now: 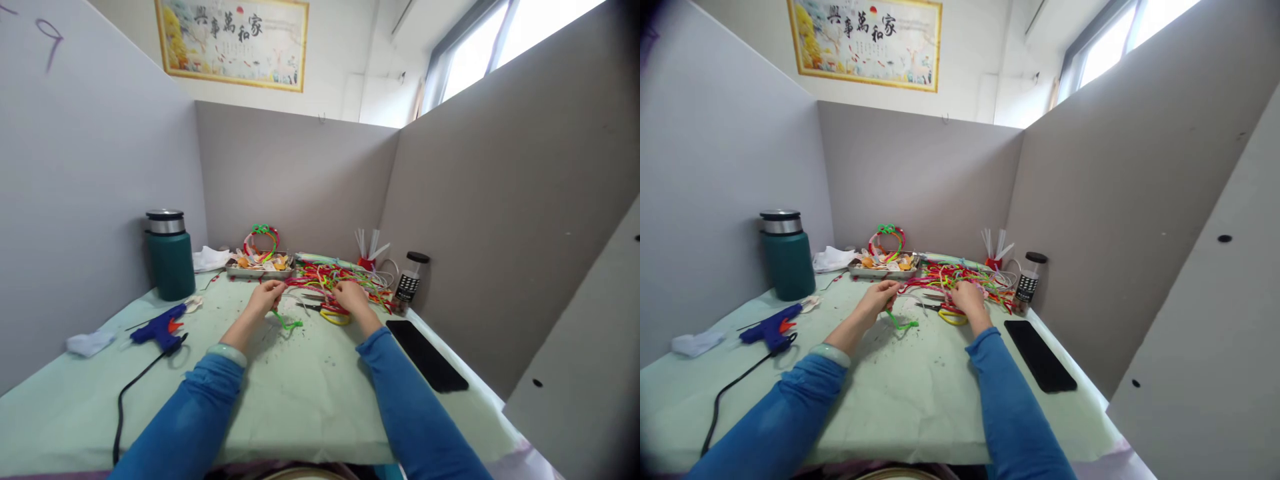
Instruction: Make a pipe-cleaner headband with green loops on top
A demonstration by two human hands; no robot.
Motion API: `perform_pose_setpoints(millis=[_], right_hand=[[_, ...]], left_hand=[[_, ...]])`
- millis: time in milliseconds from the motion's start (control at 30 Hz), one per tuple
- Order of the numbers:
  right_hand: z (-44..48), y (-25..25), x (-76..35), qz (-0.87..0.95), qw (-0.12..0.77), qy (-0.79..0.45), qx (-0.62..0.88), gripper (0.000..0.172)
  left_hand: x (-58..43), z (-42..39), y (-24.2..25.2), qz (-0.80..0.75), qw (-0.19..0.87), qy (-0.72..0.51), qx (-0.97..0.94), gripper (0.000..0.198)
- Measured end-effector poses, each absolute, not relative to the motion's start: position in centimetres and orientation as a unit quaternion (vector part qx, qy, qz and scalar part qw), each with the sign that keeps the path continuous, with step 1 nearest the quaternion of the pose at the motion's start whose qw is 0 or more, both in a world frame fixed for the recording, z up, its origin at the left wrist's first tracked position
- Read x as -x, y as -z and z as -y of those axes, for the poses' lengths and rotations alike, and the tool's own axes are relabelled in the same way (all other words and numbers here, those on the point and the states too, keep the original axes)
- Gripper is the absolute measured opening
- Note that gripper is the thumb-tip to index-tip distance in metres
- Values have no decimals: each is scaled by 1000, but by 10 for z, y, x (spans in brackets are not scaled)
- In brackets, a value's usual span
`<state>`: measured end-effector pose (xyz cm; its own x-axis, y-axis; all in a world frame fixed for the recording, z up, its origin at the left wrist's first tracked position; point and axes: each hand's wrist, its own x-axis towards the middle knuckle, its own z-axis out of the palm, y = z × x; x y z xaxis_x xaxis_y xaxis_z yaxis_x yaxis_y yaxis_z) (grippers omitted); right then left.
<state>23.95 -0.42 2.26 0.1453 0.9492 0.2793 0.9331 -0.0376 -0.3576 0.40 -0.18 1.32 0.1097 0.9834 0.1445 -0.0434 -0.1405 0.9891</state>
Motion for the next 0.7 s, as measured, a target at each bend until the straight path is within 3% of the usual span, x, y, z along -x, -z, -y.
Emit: perform_pose_setpoints(millis=[133, 333, 533, 700], right_hand=[[9, -23, -255, 642, 99, -3, 760, 23], [17, -23, -241, 712, 142, 72, 684, 27], [21, -20, -215, 761, 11, 30, 647, 25], [19, -18, -213, 735, 3, 54, 675, 31]], left_hand=[[-5, 0, -10, -450, 485, -483, -574, 39], [-5, -3, -8, -471, 467, -461, -589, 35], [-5, -5, -6, -458, 474, -465, -591, 29], [-6, -4, -5, -444, 480, -463, -598, 27]])
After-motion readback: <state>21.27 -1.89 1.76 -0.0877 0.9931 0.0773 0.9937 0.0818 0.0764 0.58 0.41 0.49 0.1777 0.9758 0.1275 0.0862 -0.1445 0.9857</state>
